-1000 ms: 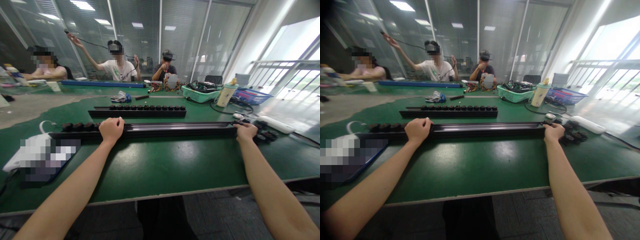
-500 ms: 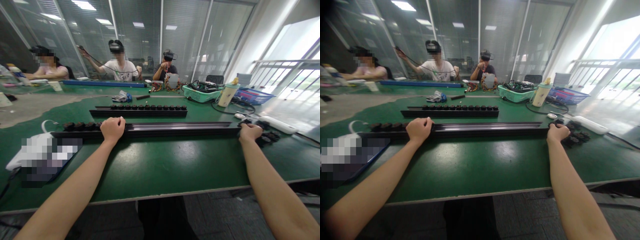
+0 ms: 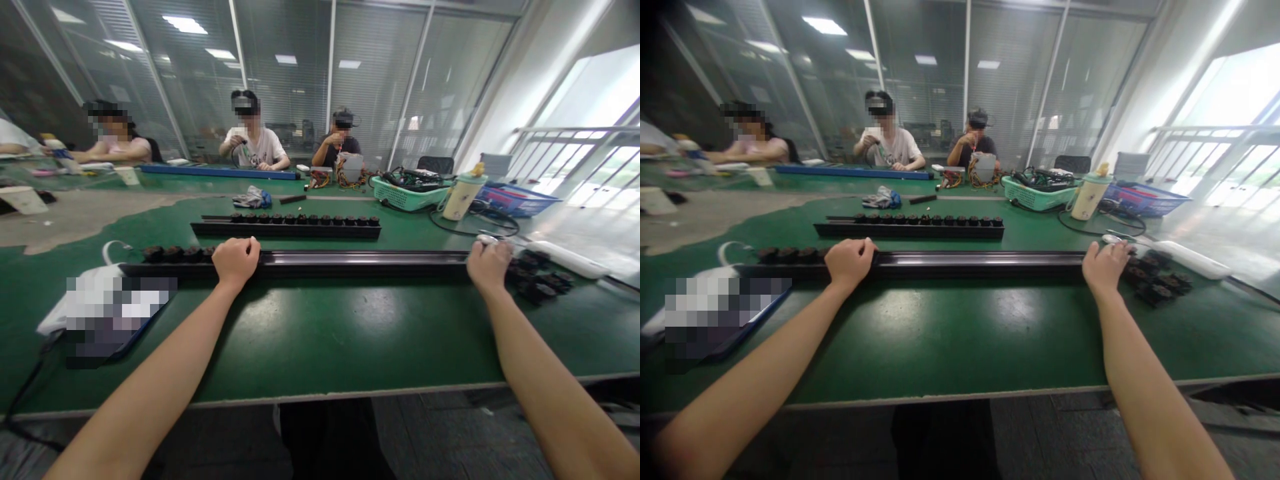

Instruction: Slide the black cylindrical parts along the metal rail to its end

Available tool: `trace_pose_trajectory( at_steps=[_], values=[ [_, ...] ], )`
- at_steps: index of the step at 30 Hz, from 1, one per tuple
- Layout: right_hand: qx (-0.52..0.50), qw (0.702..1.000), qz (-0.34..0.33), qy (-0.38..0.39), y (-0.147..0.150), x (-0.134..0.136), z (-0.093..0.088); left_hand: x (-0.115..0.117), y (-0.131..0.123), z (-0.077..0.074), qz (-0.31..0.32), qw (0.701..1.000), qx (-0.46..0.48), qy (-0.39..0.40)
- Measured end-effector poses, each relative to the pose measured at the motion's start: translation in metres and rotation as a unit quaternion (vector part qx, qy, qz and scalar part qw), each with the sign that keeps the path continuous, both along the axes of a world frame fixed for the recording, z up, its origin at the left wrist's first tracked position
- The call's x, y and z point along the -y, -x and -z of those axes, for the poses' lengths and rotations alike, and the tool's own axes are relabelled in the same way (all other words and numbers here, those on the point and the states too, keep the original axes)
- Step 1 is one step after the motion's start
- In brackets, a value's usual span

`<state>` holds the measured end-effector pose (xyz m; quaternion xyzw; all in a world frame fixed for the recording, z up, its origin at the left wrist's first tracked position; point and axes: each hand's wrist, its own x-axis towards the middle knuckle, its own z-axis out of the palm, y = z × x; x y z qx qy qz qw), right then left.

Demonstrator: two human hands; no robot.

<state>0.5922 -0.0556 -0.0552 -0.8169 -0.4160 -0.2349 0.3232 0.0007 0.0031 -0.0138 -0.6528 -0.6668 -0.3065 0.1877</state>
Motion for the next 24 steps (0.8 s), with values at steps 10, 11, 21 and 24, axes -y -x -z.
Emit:
trace_pose_trajectory(
  at_steps=[10,11,21,24],
  values=[
    [0.144,0.928,-0.341,0.052,0.19,0.017,-0.04,0.002,0.006,-0.001,0.018,1.0,-0.008,-0.01],
    [0.155,0.901,-0.4,0.07,0.219,0.015,-0.042,0.003,0.006,0.0,0.023,1.0,-0.005,-0.01],
    [-0.025,0.783,-0.608,0.13,0.461,-0.022,-0.054,0.005,0.014,0.002,0.062,0.997,0.039,-0.014],
    [-0.094,0.793,-0.593,0.103,0.476,-0.023,-0.055,0.005,0.015,0.003,0.062,0.996,0.053,-0.02]
  ],
)
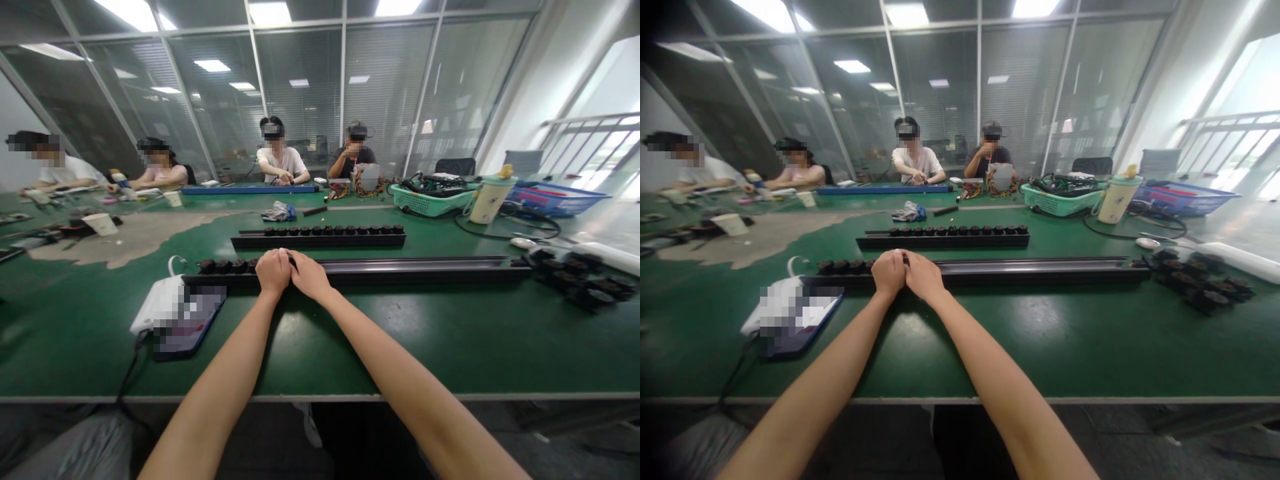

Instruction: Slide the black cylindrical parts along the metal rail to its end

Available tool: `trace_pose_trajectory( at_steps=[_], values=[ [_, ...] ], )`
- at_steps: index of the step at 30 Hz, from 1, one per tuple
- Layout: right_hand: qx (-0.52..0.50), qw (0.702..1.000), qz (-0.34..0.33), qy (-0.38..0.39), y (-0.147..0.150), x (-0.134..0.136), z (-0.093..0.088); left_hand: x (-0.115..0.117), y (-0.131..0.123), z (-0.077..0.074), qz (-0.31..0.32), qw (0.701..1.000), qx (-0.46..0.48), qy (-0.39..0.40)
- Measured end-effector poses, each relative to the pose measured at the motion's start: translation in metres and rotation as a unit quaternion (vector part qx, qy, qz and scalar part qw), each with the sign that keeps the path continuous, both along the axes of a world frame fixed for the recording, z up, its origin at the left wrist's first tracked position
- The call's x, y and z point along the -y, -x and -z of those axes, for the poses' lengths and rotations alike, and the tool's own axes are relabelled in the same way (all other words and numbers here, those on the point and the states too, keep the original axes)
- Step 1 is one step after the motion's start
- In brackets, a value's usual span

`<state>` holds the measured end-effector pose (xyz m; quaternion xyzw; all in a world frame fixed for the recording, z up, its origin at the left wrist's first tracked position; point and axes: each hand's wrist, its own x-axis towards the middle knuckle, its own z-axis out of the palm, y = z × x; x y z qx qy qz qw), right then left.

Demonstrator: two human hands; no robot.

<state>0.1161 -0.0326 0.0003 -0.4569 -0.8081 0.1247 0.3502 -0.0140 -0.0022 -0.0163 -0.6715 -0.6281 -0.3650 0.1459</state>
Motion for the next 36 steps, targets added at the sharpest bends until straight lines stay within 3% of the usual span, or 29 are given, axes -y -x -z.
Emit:
trace_pose_trajectory(
  at_steps=[11,21,36],
  values=[
    [0.023,0.998,0.062,0.022,0.005,0.004,0.004,0.001,-0.004,0.0,0.05,0.998,0.037,-0.028],
    [0.015,0.997,0.078,-0.018,0.008,0.003,0.013,0.002,-0.008,-0.002,0.018,1.0,0.001,0.002],
    [0.06,0.994,0.092,0.019,0.003,0.007,0.0,0.001,-0.011,-0.002,-0.06,0.997,-0.036,0.033]
  ],
)
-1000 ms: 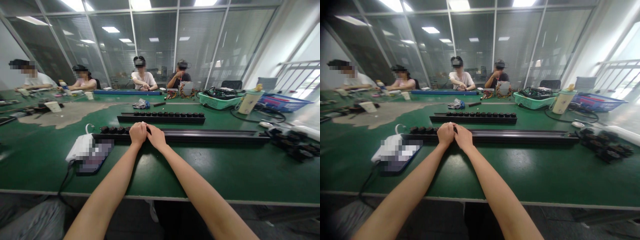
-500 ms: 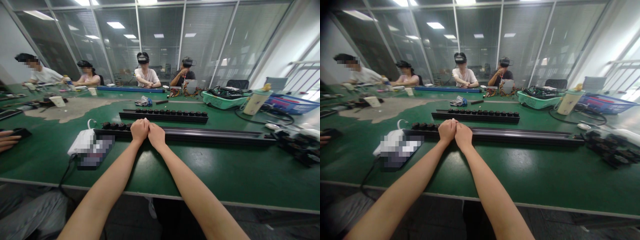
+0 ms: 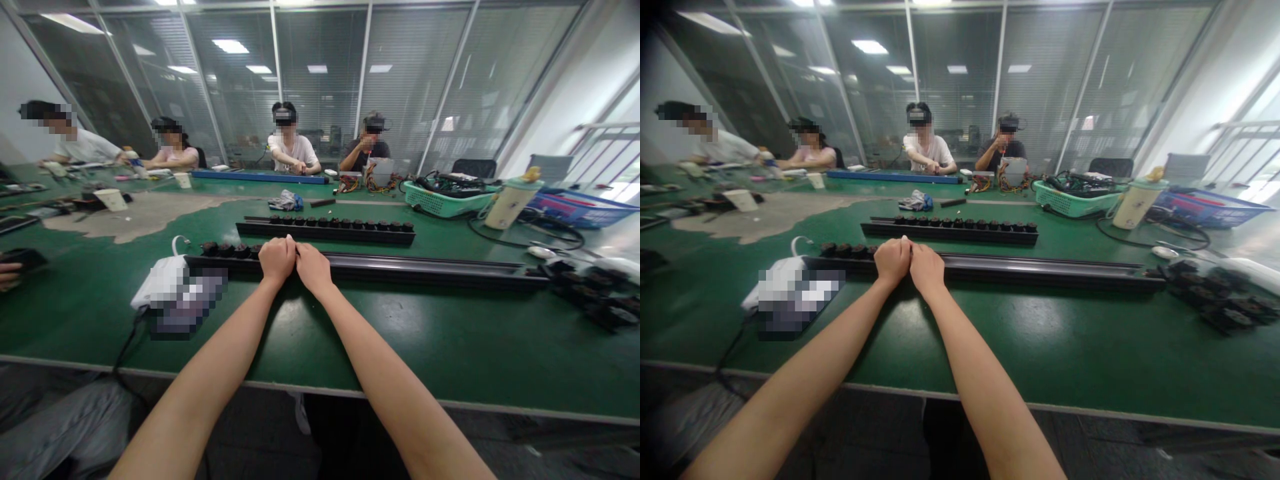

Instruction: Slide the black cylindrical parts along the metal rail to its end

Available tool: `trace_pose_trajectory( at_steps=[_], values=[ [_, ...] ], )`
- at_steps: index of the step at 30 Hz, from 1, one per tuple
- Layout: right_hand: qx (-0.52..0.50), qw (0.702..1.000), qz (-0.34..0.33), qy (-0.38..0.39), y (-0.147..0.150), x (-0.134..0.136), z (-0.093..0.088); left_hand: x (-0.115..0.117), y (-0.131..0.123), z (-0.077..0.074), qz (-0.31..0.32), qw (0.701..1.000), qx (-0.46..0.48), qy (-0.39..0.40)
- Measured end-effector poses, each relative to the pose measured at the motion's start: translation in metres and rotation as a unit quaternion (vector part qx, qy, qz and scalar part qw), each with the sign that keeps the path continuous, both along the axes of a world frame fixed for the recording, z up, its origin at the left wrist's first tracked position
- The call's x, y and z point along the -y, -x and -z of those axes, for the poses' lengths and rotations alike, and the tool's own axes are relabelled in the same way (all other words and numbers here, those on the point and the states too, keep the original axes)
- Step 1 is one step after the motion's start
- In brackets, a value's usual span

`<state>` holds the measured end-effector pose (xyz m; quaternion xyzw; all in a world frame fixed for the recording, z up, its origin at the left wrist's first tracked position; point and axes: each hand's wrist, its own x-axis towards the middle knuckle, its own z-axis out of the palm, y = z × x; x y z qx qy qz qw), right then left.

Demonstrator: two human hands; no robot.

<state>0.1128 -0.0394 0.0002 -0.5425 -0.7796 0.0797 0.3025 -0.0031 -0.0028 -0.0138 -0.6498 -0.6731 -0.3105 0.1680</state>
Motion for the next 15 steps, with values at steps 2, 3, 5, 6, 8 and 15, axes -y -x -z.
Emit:
trace_pose_trajectory(
  at_steps=[2,3,5,6,8,15],
  values=[
    [-0.001,1.0,0.0,0.008,-0.0008,0.0003,-0.0013,0.0005,-0.0002,-0.0002,0.0,1.0,-0.003,0.001],
    [-0.001,1.0,0.0,0.011,-0.0014,0.0003,-0.0018,0.0007,-0.0004,-0.0003,0.0,1.0,-0.003,0.001],
    [0.0,1.0,0.001,0.015,-0.0029,0.0001,-0.0025,0.0011,-0.0006,-0.0006,-0.001,1.0,-0.004,-0.001],
    [0.001,1.0,0.002,0.016,-0.0038,-0.0001,-0.0027,0.0012,-0.0007,-0.0007,-0.001,1.0,-0.006,-0.002],
    [0.002,1.0,0.003,0.018,-0.0058,-0.0008,-0.0029,0.0012,-0.0009,-0.0008,-0.004,1.0,-0.011,-0.003],
    [0.036,0.999,0.008,-0.009,-0.0091,-0.0006,-0.0049,0.0,-0.0009,0.0001,-0.012,1.0,-0.027,-0.007]
  ],
)
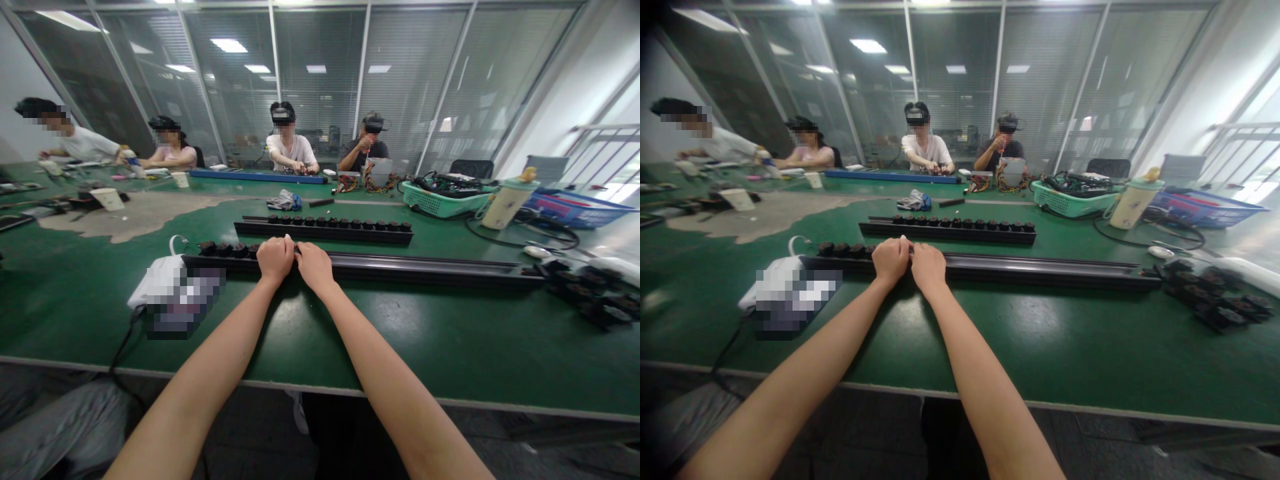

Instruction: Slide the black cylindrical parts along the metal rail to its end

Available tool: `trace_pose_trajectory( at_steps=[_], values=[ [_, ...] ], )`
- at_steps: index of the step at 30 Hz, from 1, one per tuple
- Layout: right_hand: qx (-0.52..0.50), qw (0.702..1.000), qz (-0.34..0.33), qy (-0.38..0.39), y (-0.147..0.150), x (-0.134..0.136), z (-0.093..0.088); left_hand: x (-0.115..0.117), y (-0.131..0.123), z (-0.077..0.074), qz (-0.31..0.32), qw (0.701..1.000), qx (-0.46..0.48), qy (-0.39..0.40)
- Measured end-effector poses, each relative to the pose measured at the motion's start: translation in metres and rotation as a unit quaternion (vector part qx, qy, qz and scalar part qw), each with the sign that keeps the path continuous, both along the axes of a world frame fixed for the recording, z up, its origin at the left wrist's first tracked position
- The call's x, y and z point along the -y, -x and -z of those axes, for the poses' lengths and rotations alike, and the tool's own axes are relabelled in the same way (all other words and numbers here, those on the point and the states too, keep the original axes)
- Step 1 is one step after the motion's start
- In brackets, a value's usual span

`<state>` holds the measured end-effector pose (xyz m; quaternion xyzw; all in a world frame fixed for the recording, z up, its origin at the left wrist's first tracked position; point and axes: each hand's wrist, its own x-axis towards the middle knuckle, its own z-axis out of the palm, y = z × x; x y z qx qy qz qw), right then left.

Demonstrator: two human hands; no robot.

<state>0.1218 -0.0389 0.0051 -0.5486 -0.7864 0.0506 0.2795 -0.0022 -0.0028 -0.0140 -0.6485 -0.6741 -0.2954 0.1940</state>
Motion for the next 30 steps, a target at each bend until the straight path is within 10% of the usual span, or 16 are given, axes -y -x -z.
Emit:
trace_pose_trajectory(
  at_steps=[30],
  values=[
    [-0.006,1.0,-0.004,0.02,-0.0063,-0.0061,0.0002,-0.0026,0.0002,0.0024,0.017,1.0,0.023,-0.006]
  ],
)
